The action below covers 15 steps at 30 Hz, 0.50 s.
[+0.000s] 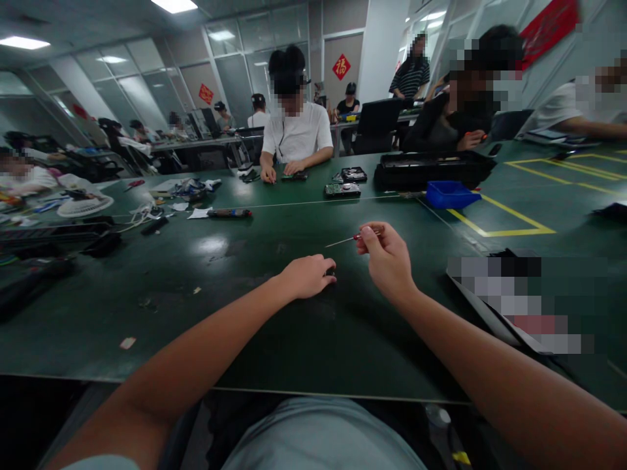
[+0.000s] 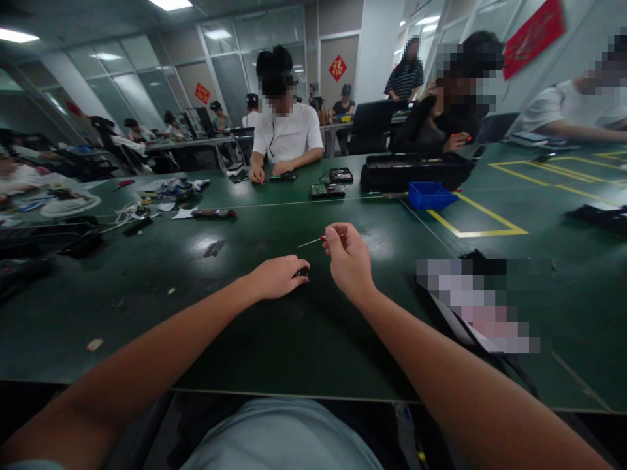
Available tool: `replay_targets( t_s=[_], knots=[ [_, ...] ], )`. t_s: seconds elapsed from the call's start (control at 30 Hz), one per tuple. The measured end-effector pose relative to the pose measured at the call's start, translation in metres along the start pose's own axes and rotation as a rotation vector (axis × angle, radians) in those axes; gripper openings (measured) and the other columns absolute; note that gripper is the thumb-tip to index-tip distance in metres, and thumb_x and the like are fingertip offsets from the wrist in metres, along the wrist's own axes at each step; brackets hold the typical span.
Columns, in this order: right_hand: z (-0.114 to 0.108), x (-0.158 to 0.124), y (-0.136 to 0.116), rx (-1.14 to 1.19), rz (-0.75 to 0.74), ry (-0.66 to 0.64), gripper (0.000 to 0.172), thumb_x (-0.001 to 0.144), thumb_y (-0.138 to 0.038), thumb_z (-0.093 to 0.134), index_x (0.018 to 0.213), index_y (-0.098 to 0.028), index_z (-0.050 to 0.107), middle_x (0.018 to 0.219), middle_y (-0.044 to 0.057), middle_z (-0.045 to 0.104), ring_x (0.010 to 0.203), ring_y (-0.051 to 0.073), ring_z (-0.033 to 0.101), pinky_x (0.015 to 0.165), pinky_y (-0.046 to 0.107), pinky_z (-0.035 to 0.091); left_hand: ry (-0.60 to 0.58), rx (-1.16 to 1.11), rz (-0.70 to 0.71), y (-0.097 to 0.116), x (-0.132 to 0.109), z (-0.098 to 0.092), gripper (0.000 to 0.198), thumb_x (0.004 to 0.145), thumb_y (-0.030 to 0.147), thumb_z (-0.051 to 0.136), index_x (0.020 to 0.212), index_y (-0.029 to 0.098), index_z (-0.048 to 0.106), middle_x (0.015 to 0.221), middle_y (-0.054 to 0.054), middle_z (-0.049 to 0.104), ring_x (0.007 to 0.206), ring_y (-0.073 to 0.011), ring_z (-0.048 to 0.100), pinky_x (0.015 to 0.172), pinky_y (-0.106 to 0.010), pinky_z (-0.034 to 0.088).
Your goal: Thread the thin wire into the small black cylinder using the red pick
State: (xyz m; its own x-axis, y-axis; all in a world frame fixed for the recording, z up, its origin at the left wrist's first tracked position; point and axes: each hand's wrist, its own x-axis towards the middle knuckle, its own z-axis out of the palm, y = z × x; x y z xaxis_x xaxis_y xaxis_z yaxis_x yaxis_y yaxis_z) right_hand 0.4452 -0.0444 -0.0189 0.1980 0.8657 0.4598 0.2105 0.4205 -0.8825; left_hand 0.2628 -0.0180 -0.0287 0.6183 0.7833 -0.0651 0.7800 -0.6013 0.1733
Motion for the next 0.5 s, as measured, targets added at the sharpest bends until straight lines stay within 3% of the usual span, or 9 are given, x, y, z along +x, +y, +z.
replay_targets(
  t_s=[0.23,0.5],
  knots=[
    [-0.001,-0.002,-0.003,0.024,0.03,-0.03,0.019,0.094,-0.039,0.053,0.096,-0.022,0.06,0.081,0.002,0.064,0.072,0.016,0.06,0.066,0.033,0.05,0.008,-0.001,0.025,-0.004,0.002,-0.001,0.03,0.093,0.043,0.055,0.111,0.019,0.061,0.106,-0.009,0.066,0.091,-0.0237,0.063,0.069,-0.032,0.046],
    [-0.001,0.0,-0.002,0.039,0.043,-0.012,0.021,0.093,-0.041,0.054,0.096,-0.021,0.061,0.08,0.002,0.063,0.071,0.017,0.059,0.067,0.035,0.049,0.166,-0.375,-0.051,-0.041,-0.016,-0.007,0.031,0.091,0.042,0.055,0.114,0.023,0.065,0.101,-0.005,0.068,0.085,-0.0208,0.061,0.071,-0.032,0.042]
  ],
)
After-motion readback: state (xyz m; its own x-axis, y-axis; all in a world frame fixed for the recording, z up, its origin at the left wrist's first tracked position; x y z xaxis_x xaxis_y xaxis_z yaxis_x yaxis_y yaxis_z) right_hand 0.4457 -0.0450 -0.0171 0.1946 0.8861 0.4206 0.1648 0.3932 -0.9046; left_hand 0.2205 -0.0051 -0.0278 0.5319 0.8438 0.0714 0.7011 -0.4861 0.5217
